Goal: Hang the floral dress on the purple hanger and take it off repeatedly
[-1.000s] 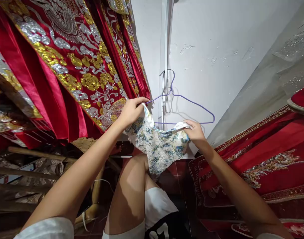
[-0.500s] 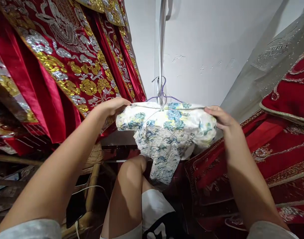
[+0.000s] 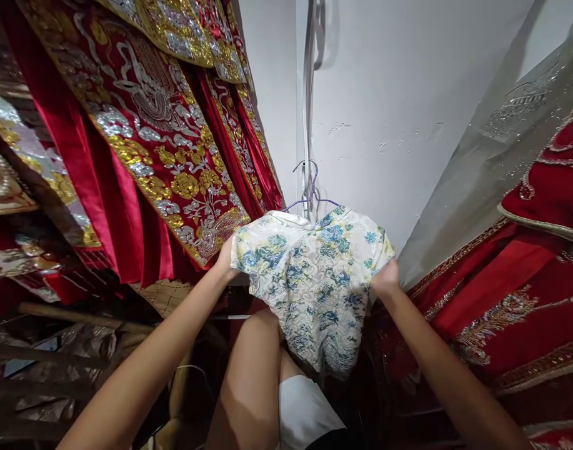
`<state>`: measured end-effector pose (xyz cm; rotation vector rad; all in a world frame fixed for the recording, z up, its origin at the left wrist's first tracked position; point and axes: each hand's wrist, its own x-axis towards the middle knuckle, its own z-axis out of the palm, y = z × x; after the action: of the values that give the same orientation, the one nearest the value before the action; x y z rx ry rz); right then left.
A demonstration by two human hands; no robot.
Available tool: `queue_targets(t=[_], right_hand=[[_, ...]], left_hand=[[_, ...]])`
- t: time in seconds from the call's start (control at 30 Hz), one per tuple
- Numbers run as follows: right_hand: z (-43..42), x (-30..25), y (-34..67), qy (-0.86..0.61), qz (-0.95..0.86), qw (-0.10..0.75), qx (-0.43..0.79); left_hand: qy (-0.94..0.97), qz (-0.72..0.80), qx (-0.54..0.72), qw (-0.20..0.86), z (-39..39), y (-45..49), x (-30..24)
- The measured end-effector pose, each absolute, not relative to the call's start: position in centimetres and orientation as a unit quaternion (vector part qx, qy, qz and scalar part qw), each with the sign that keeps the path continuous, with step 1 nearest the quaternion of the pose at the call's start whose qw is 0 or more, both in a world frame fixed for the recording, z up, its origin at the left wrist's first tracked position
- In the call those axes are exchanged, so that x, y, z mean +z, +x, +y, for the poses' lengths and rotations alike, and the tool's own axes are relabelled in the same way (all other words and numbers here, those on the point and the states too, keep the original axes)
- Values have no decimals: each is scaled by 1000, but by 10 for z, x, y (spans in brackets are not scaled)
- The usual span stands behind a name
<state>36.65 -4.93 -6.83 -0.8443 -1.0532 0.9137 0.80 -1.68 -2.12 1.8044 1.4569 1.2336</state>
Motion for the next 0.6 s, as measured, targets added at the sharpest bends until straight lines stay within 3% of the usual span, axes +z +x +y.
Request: queue_targets(t=[0.1, 0.23, 0.33, 0.47, 0.53, 0.6], right_hand=[[-40, -68, 386, -388, -388, 703, 452], [-32, -43, 400, -396, -361, 735, 416], [-30, -17, 405, -372, -369, 759, 386], [-65, -8, 394, -369, -364, 789, 331], [-103, -15, 377, -365, -421, 761, 333], [-144, -22, 354, -350, -544, 666, 371]], left_hand=[[586, 484, 536, 368, -20, 5, -29], [574, 452, 573, 372, -20, 11, -9], [655, 424, 552, 294, -17, 15, 22], [802, 450, 388, 60, -16, 19, 47], [823, 451, 344, -6, -16, 27, 37], [828, 425, 366, -3, -16, 41, 15]])
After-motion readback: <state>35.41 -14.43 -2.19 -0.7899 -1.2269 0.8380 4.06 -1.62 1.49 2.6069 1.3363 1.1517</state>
